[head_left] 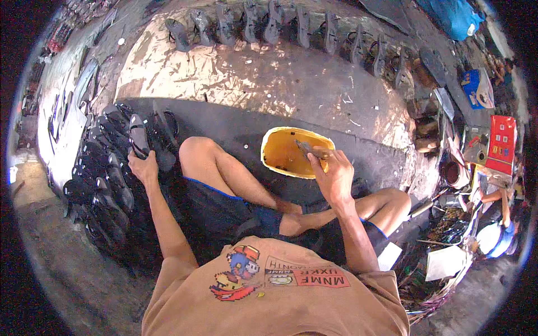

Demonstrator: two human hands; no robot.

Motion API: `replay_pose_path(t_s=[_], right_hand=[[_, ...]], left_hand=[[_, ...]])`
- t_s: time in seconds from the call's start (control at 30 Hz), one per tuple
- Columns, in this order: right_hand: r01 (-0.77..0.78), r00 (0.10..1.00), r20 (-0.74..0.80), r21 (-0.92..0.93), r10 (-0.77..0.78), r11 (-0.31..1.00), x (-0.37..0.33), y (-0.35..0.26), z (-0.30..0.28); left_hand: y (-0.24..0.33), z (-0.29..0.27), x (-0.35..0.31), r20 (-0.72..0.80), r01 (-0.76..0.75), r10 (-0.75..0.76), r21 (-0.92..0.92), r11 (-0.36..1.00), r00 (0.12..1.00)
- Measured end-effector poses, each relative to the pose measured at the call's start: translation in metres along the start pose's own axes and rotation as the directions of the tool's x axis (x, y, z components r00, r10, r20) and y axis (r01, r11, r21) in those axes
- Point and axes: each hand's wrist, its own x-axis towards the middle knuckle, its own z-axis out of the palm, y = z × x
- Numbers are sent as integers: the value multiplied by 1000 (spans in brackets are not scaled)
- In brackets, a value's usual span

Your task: The person sits on the floor and repeatedly paints the soles of black flip-flops with a dark substance using a brush. They pick up each slipper, apply the coating, and place it in a growing row on the floor.

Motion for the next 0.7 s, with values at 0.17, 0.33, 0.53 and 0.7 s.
replay_pose_path(t_s=[0.17, 0.33, 0.53, 0.7], right_hand=[[-274, 901, -257, 291, 350, 917, -7, -9, -37], [-496, 848, -120, 168, 517, 852, -21, 24, -49], [-535, 782, 23, 536, 623, 653, -45, 24, -52], [-208, 869, -263, 573, 419, 792, 17, 3, -86]], left_hand=[[41, -91, -61, -255, -384, 344, -129, 914, 904], [90, -146, -146, 166, -661, 732, -334, 672, 661], [79, -111, -167, 304, -580, 659, -316, 751, 688], [167, -127, -207, 695, 702, 520, -674, 230, 497]])
